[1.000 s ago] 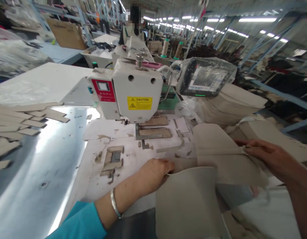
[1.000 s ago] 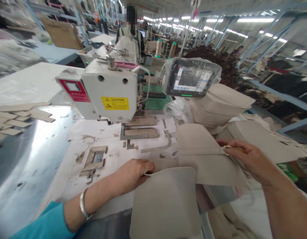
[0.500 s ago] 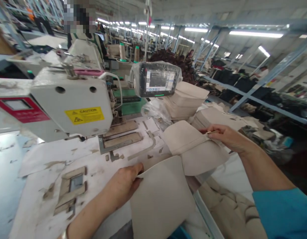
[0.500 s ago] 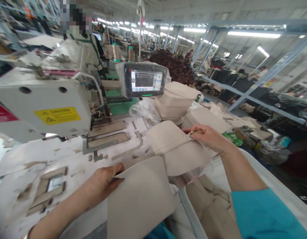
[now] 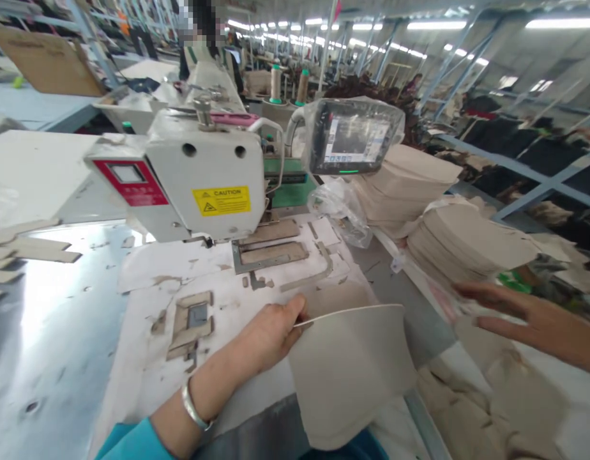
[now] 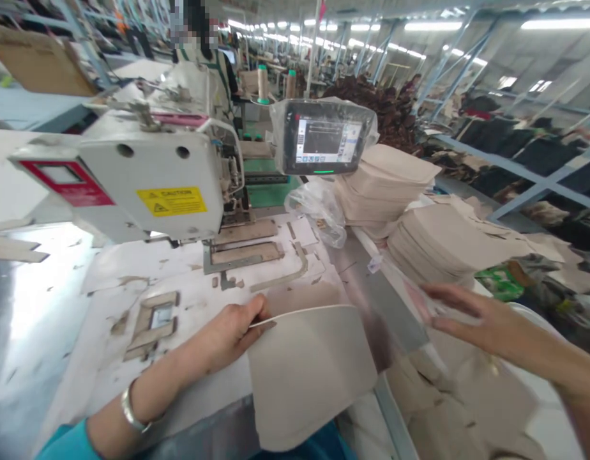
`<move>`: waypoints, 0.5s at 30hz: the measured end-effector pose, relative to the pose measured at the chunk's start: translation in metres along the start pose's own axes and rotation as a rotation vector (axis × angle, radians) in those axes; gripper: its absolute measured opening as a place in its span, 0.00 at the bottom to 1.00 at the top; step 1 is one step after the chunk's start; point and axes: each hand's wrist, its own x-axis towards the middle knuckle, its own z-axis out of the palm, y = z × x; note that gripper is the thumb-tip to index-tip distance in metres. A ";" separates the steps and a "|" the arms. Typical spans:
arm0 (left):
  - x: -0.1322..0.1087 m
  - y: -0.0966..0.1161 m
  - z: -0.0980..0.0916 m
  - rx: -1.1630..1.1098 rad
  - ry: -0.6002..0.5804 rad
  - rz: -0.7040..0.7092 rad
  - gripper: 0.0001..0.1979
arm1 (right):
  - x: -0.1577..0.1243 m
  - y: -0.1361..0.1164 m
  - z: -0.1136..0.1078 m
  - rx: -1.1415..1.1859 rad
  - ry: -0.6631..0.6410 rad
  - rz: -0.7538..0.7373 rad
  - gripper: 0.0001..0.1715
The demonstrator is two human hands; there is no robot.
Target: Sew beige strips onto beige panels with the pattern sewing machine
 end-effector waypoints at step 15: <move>-0.021 0.014 -0.004 0.250 -0.046 0.231 0.04 | 0.101 -0.075 0.103 0.181 -0.125 0.112 0.15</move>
